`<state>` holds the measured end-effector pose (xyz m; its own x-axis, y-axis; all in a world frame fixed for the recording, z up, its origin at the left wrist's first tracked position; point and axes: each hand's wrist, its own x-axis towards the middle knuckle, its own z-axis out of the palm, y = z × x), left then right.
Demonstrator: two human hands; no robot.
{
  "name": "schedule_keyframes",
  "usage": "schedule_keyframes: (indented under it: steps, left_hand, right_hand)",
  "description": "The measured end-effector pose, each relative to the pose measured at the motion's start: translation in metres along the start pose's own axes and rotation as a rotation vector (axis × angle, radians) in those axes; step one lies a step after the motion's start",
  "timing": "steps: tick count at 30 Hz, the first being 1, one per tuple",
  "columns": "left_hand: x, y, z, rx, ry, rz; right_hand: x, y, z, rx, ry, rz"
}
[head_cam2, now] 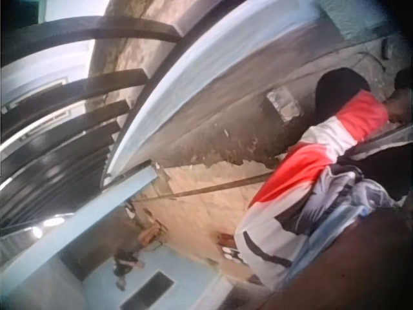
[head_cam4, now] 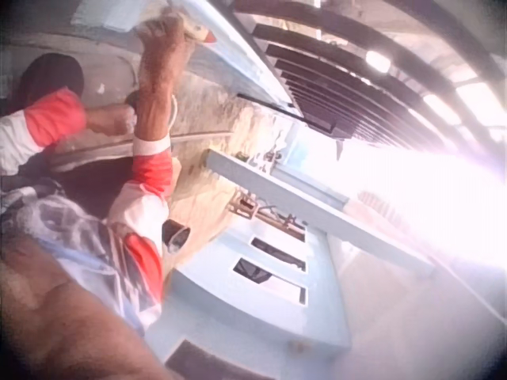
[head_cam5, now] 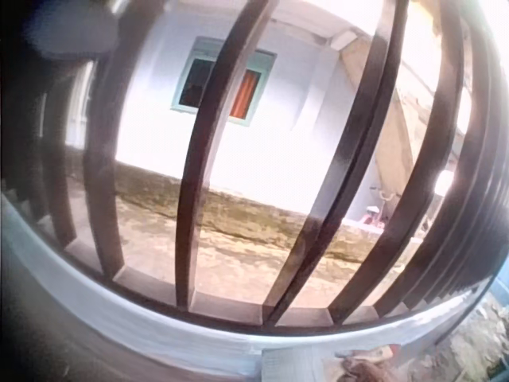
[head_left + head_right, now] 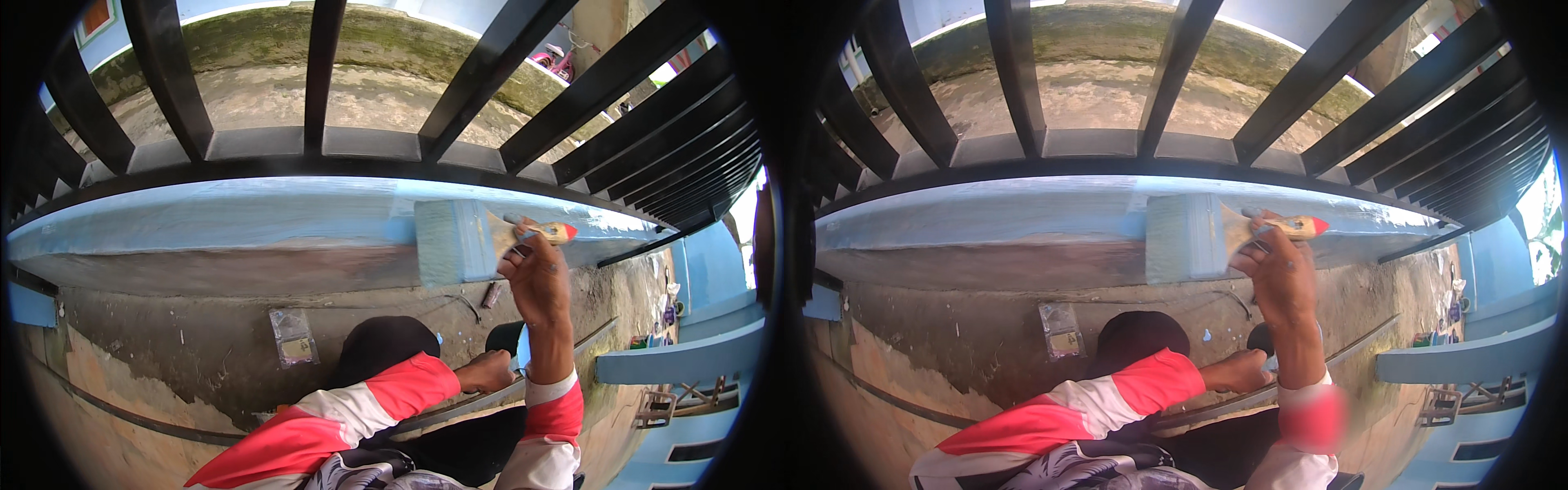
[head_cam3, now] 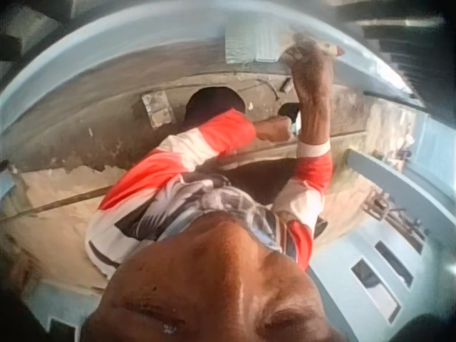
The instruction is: The person sits on the ground and paints a curved concrete wall with light blue paint using a brush and a small container. They repeatedly dip the brush into the container and apply paint along the wall's surface.
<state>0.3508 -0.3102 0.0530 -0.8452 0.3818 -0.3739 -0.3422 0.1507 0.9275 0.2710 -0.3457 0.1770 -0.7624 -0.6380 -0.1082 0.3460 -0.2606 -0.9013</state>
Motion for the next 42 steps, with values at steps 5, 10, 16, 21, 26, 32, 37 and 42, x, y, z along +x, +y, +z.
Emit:
schedule_keyframes:
  steps: [5, 10, 16, 21, 26, 32, 37, 42]
  left_hand:
    - [0.052, -0.054, 0.044, -0.191, 0.322, 0.453]
    - [0.073, -0.074, 0.051, -0.089, 0.373, 0.429]
    - [0.004, -0.006, 0.016, -0.06, 0.179, 0.09]
    - [0.007, -0.004, 0.007, 0.063, 0.042, -0.003]
    - [0.013, -0.006, 0.01, 0.089, 0.047, -0.004]
    - [0.013, 0.0, 0.01, -0.002, 0.033, -0.051]
    - [0.02, -0.01, 0.016, 0.058, 0.112, 0.036]
    - [0.023, -0.02, 0.012, 0.112, 0.173, 0.08]
  right_hand:
    - [0.017, 0.025, 0.044, -0.178, 0.089, -0.061]
    - [0.033, 0.025, 0.057, -0.403, 0.11, -0.135]
    - [0.043, -0.003, 0.003, -0.511, 0.247, -0.208]
    - [0.054, -0.021, -0.025, -0.562, 0.336, -0.257]
    - [0.063, -0.042, -0.06, -0.595, 0.387, -0.325]
    - [0.077, -0.069, -0.129, -0.601, 0.511, -0.347]
    - [0.082, -0.106, -0.179, -0.679, 0.703, -0.372]
    - [0.051, -0.087, -0.16, -0.312, 0.559, -0.273]
